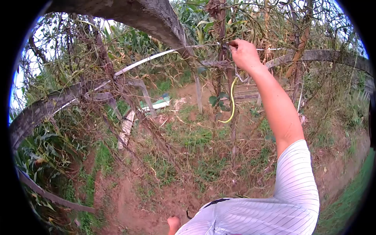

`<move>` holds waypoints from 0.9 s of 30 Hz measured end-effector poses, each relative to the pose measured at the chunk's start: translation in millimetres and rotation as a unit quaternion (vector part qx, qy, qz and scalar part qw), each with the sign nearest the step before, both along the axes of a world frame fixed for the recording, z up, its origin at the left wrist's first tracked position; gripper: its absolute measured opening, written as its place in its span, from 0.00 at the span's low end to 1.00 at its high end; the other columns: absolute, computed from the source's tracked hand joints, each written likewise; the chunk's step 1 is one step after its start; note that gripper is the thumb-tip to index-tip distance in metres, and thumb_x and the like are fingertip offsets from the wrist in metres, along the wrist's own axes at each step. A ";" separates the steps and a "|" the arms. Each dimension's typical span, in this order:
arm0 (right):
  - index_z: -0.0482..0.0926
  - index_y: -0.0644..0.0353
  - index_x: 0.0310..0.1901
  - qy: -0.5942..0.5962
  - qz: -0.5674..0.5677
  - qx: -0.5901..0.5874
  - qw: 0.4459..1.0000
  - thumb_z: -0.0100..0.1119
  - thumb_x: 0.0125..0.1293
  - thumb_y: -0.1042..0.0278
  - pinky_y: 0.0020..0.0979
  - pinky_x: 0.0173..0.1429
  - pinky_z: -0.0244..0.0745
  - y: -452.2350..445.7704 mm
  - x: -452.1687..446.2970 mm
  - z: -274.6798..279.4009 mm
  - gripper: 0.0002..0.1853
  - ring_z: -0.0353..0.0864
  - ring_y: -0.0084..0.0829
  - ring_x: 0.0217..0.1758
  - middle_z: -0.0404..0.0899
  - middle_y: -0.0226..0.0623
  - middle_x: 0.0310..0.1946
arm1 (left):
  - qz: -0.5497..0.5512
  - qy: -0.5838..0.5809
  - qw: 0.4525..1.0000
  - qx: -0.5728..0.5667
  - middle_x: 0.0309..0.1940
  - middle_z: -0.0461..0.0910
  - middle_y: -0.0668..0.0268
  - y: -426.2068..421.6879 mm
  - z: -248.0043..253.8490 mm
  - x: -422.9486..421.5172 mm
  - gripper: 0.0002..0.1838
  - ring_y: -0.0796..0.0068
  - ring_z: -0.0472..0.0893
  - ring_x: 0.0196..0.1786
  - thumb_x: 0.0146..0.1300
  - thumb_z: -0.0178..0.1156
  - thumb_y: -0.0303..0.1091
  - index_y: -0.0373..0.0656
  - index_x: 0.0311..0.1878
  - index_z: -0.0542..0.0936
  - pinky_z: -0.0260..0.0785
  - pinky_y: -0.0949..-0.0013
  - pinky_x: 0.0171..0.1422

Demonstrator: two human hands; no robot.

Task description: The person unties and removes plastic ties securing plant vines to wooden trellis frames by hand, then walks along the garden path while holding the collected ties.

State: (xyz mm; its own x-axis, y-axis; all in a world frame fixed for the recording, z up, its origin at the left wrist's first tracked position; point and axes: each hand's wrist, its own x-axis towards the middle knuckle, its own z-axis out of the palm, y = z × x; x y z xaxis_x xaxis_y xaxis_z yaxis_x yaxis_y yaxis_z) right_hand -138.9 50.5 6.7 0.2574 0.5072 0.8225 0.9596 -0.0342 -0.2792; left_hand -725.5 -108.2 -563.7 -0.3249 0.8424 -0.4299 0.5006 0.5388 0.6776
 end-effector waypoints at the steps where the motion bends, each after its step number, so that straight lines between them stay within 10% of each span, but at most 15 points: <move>1: 0.85 0.57 0.48 0.033 -0.014 -0.025 0.999 0.58 0.66 0.55 0.43 0.56 0.78 5.3 5.6 -0.1 0.17 0.83 0.46 0.49 0.85 0.45 0.45 | 0.004 -0.043 0.999 0.005 0.18 0.78 0.61 -4.4 -33.4 -12.3 0.10 0.70 0.74 0.17 0.55 0.66 0.31 0.32 0.29 0.83 0.66 0.61 0.22; 12: 0.86 0.57 0.39 0.161 0.052 0.026 0.985 0.67 0.60 0.52 0.38 0.51 0.77 11.5 19.0 -6.7 0.17 0.84 0.40 0.46 0.85 0.40 0.42 | 0.063 -0.010 0.998 0.015 0.20 0.80 0.60 -16.4 -62.2 -19.9 0.10 0.71 0.79 0.25 0.55 0.67 0.32 0.32 0.31 0.84 0.70 0.60 0.29; 18: 0.85 0.60 0.36 0.118 0.099 0.130 0.980 0.67 0.60 0.58 0.37 0.46 0.77 -7.3 -4.2 -24.0 0.13 0.83 0.39 0.37 0.83 0.40 0.32 | 0.065 0.032 0.997 0.018 0.20 0.81 0.60 -25.4 -62.5 -16.7 0.10 0.71 0.80 0.26 0.55 0.68 0.32 0.33 0.32 0.85 0.71 0.60 0.31; 27: 0.84 0.59 0.39 -0.039 0.162 0.147 0.975 0.58 0.62 0.67 0.39 0.57 0.75 11.7 -12.3 -31.2 0.09 0.79 0.43 0.50 0.82 0.42 0.42 | -0.015 0.096 0.995 0.020 0.23 0.84 0.58 -21.5 -63.3 -0.8 0.13 0.70 0.81 0.27 0.53 0.67 0.33 0.31 0.36 0.86 0.73 0.61 0.35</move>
State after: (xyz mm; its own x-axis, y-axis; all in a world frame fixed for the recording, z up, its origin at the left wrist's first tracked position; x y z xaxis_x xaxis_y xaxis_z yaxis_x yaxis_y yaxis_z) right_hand -151.3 62.2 -24.4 0.0537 0.2907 0.9553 0.9257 0.3443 -0.1569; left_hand -726.4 -129.7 -627.0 -0.3728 0.8684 -0.3271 0.6386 0.4958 0.5885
